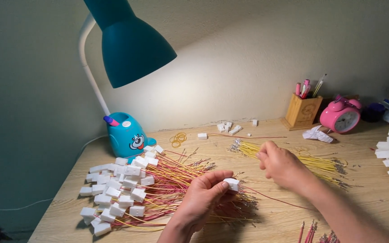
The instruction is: The person repeatedly picks up small white plastic connectors and inserts the stripped ends of red and yellow wires into them. The person handles the connectors and wires by hand, placing completed units on the desk. The process is repeated continuously throughout the clip.
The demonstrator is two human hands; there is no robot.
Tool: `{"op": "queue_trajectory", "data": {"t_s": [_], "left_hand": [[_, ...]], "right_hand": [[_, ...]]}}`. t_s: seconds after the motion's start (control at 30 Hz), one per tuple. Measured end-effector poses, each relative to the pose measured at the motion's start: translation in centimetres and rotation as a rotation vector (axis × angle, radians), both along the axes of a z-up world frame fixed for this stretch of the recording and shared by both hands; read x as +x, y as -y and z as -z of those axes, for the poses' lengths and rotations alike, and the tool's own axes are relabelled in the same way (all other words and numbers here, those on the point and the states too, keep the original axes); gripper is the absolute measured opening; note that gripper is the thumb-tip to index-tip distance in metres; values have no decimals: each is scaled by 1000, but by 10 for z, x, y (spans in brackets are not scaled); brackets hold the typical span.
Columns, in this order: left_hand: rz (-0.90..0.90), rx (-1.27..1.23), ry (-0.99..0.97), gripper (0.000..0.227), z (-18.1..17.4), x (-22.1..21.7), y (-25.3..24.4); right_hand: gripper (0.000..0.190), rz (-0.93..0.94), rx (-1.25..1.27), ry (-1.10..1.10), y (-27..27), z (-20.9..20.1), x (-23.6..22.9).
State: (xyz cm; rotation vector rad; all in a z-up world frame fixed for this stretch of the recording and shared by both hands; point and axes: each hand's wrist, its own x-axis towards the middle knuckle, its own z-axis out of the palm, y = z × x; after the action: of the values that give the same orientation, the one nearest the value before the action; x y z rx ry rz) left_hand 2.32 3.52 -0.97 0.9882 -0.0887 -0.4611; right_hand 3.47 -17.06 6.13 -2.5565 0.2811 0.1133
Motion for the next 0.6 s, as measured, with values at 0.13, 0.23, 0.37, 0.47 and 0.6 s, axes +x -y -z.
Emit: {"op": "queue_trajectory", "data": {"t_s": [0.13,0.23,0.37,0.47,0.6], "left_hand": [[-21,-41,3,27,-2,-2,0],[-10,-61,-27,28,-7,-4,-1],[6,-104,-16,30,-7,-4,-1],[1,-117,-30,32,-10,-6,-1],[-13,-124,-44,33,-13,-7,0]], "right_hand": [[20,-87,-25,196,15,1,-25],[16,-51,73,280,10,-9,-47],[12,-110,145,360,3,-13,-62],[10,-187,104,470,3,-7,-66],[10,-284,-122,730,3,0,-69]]}}
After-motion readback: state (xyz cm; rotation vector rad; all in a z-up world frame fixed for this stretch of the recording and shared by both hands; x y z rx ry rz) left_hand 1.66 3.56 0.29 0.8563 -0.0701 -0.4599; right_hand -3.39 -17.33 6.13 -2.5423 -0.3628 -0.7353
